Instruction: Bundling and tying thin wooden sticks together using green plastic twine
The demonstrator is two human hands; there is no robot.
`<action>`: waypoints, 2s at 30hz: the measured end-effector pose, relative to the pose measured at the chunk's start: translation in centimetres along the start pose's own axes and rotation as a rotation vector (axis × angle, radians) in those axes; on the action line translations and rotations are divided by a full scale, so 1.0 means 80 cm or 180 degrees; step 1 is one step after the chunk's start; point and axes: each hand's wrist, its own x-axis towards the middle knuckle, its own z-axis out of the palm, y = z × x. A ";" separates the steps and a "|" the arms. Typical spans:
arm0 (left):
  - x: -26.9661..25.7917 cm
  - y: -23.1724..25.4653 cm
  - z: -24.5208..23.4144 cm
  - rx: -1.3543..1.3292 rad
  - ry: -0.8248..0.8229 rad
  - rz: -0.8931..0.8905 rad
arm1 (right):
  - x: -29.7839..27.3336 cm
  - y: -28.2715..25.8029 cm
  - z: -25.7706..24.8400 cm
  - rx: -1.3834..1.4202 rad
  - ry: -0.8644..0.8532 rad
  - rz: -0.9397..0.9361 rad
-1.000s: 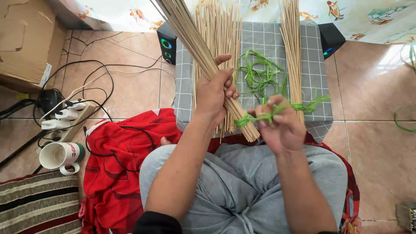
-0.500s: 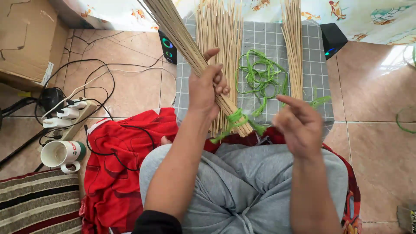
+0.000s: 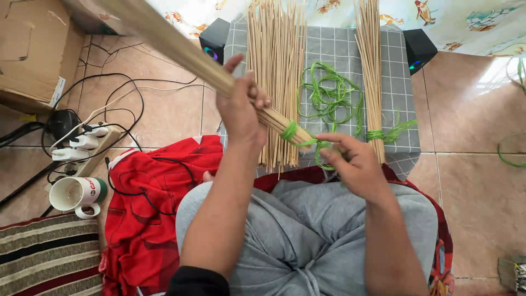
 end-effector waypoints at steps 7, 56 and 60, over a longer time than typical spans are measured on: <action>0.024 0.017 -0.022 -0.0631 0.0749 0.0014 | 0.002 0.024 -0.027 -0.0412 0.0370 0.0206; 0.002 0.008 0.000 -0.0576 0.1107 0.0392 | 0.080 -0.050 0.029 -0.2205 -0.0203 -0.0930; 0.019 0.020 -0.011 -0.0667 0.1223 0.0542 | 0.087 -0.017 -0.006 -0.1539 0.0330 -0.1112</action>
